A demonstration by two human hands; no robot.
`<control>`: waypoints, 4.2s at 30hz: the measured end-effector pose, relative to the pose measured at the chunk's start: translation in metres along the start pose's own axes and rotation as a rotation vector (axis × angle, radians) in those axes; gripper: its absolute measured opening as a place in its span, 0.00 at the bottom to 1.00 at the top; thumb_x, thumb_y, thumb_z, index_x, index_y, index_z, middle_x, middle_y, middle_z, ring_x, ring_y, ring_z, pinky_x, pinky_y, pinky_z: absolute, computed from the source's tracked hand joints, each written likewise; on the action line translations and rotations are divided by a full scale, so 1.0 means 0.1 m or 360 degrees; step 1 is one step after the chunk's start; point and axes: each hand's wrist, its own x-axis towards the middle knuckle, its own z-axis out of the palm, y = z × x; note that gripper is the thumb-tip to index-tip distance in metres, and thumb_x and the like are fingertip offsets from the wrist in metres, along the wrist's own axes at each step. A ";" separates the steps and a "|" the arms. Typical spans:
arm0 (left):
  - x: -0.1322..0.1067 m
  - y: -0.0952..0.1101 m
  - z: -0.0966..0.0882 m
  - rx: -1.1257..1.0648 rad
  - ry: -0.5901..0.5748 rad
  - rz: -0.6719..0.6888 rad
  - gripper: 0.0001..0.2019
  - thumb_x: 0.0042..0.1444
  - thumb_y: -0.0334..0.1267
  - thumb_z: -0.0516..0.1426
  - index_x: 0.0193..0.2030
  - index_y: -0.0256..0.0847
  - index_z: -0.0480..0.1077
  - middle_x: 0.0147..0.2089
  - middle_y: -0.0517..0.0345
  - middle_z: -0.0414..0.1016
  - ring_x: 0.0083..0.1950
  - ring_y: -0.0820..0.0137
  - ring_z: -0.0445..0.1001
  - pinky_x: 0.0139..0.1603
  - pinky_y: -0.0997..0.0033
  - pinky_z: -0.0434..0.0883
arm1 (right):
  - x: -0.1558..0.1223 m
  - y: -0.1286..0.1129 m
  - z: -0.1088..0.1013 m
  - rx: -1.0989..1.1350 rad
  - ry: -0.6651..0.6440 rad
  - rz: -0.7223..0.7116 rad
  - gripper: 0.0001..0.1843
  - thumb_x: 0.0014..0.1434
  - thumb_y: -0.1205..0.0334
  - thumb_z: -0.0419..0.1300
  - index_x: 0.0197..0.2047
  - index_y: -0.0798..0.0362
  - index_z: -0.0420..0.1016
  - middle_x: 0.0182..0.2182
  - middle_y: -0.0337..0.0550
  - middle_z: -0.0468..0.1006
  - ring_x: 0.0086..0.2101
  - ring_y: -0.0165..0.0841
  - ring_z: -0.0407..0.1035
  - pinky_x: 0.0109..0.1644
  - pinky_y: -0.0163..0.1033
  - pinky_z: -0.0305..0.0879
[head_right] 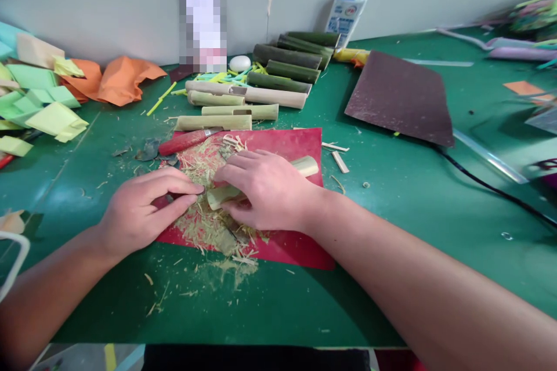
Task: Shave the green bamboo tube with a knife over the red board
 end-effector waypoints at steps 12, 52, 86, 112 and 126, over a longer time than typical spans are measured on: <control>0.04 0.04 0.07 -0.0077 -0.0103 -0.0041 0.06 0.57 0.31 0.55 0.37 0.37 0.74 0.36 0.54 0.75 0.37 0.73 0.74 0.40 0.73 0.70 | 0.02 0.09 0.03 0.0260 0.0025 -0.0012 0.09 0.54 0.60 0.58 0.38 0.53 0.72 0.34 0.44 0.73 0.35 0.34 0.66 0.38 0.39 0.59; -0.09 -0.06 0.06 0.0366 -0.0049 0.0457 0.09 0.56 0.27 0.56 0.44 0.37 0.71 0.42 0.53 0.74 0.41 0.73 0.73 0.43 0.75 0.71 | 0.05 0.17 0.00 0.0179 0.0039 -0.0099 0.11 0.57 0.56 0.56 0.39 0.52 0.75 0.33 0.44 0.75 0.33 0.34 0.66 0.35 0.39 0.58; -0.12 -0.05 0.04 0.0415 0.0001 0.0364 0.10 0.56 0.28 0.57 0.45 0.37 0.72 0.41 0.53 0.74 0.40 0.73 0.73 0.44 0.74 0.70 | -0.02 0.11 -0.06 0.0105 0.0101 -0.0053 0.14 0.56 0.56 0.55 0.42 0.55 0.73 0.36 0.47 0.74 0.37 0.35 0.66 0.40 0.41 0.60; 0.02 -0.09 -0.03 0.0179 0.0542 0.0108 0.06 0.55 0.30 0.57 0.39 0.39 0.73 0.39 0.54 0.75 0.39 0.71 0.74 0.42 0.71 0.72 | -0.17 0.03 -0.55 -0.0377 -0.0211 0.0470 0.08 0.45 0.61 0.57 0.32 0.49 0.64 0.27 0.37 0.69 0.26 0.30 0.58 0.27 0.35 0.47; 0.36 -0.18 0.12 0.0171 0.0493 -0.0168 0.09 0.57 0.34 0.55 0.41 0.40 0.75 0.42 0.55 0.77 0.42 0.70 0.75 0.45 0.69 0.72 | -0.06 -0.40 -0.07 -0.0449 0.0002 0.1074 0.10 0.53 0.53 0.55 0.34 0.51 0.63 0.31 0.43 0.73 0.27 0.33 0.65 0.24 0.36 0.47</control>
